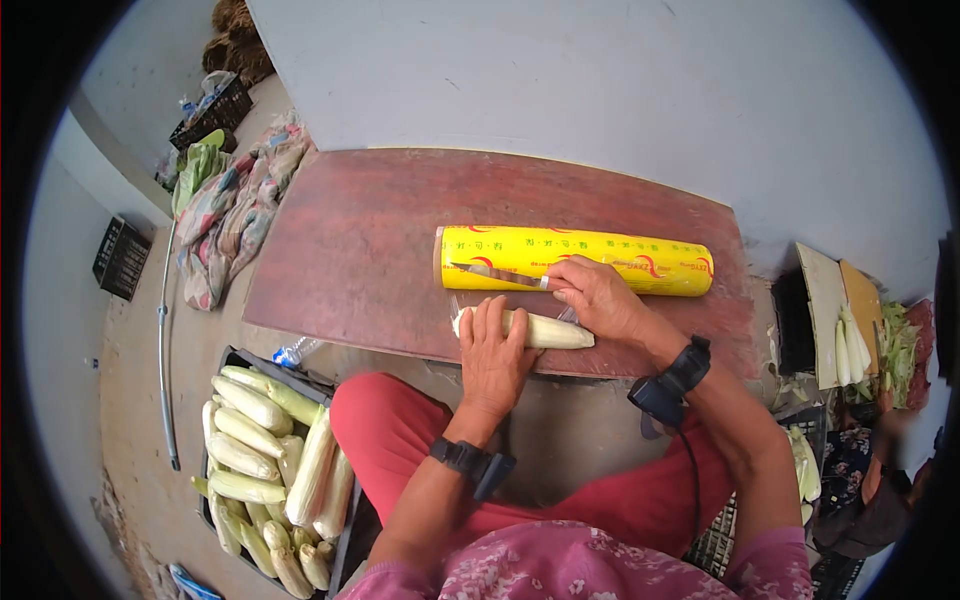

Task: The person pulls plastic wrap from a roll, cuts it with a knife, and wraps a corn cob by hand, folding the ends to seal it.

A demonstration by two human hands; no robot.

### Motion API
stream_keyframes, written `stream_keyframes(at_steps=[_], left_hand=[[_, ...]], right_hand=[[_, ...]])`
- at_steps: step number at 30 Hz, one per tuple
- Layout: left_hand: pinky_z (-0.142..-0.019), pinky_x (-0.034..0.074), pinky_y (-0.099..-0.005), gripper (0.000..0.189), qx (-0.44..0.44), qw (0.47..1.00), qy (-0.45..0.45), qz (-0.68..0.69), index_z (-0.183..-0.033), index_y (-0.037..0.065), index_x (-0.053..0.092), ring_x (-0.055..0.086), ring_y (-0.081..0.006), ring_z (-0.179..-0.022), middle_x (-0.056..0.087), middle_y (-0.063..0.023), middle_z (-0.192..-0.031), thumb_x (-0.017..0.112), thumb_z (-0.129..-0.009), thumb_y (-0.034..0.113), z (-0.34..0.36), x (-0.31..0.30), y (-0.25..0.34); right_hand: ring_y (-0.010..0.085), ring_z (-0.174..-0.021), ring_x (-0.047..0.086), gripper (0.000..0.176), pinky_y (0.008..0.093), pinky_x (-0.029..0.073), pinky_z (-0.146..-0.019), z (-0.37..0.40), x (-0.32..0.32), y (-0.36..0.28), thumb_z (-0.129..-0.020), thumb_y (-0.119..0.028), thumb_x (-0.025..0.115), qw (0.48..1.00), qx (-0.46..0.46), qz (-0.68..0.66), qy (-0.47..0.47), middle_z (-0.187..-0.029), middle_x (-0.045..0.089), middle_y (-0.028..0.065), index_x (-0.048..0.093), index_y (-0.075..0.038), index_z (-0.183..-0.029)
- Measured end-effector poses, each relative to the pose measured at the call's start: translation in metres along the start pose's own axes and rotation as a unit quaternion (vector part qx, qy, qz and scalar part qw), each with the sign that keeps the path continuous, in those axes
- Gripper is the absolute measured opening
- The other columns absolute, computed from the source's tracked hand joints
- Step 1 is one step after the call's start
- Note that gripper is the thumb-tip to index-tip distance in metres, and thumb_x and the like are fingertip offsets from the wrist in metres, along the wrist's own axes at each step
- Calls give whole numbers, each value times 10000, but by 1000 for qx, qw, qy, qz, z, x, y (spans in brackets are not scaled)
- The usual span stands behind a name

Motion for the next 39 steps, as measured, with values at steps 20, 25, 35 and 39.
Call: stream_keyframes(at_steps=[20,25,35,39], left_hand=[[-1052,278,-581,647,-9,999,9,-48,-1218,60,498,395,-398,-1224,448,-187,-1233,778,-685,296,9,11,1],[-1056,273,-576,627,-11,999,0,-53,-1220,59,500,394,-401,-1226,448,-188,-1231,765,-706,301,8,10,2],[-1052,271,-587,641,-1,999,4,-47,-1221,51,496,391,-411,-1221,448,-196,-1228,780,-698,288,8,10,2],[-1045,275,-596,658,4,999,11,-53,-1223,51,491,392,-413,-1217,446,-200,-1230,788,-683,280,8,11,2]], right_hand=[[191,-837,548,174,422,333,-809,1,29,-11,-831,-118,531,972,-143,185,36,-844,547,-3,613,-158,-979],[186,-846,550,184,418,336,-814,1,34,-12,-848,-131,515,972,-136,188,47,-841,532,2,607,-159,-1006],[193,-885,566,261,388,337,-797,-2,30,-11,-840,-82,530,971,-139,193,30,-860,551,21,644,-143,-1066],[198,-889,560,274,390,339,-794,-1,32,-11,-836,-84,531,970,-129,205,14,-863,544,27,644,-144,-1078]])
Point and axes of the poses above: each hand's wrist, its own z-axis away from the middle knuckle, its own x-axis out of the palm, y = z × x, the point moved 6 cm from there along -z, towards the middle knuckle
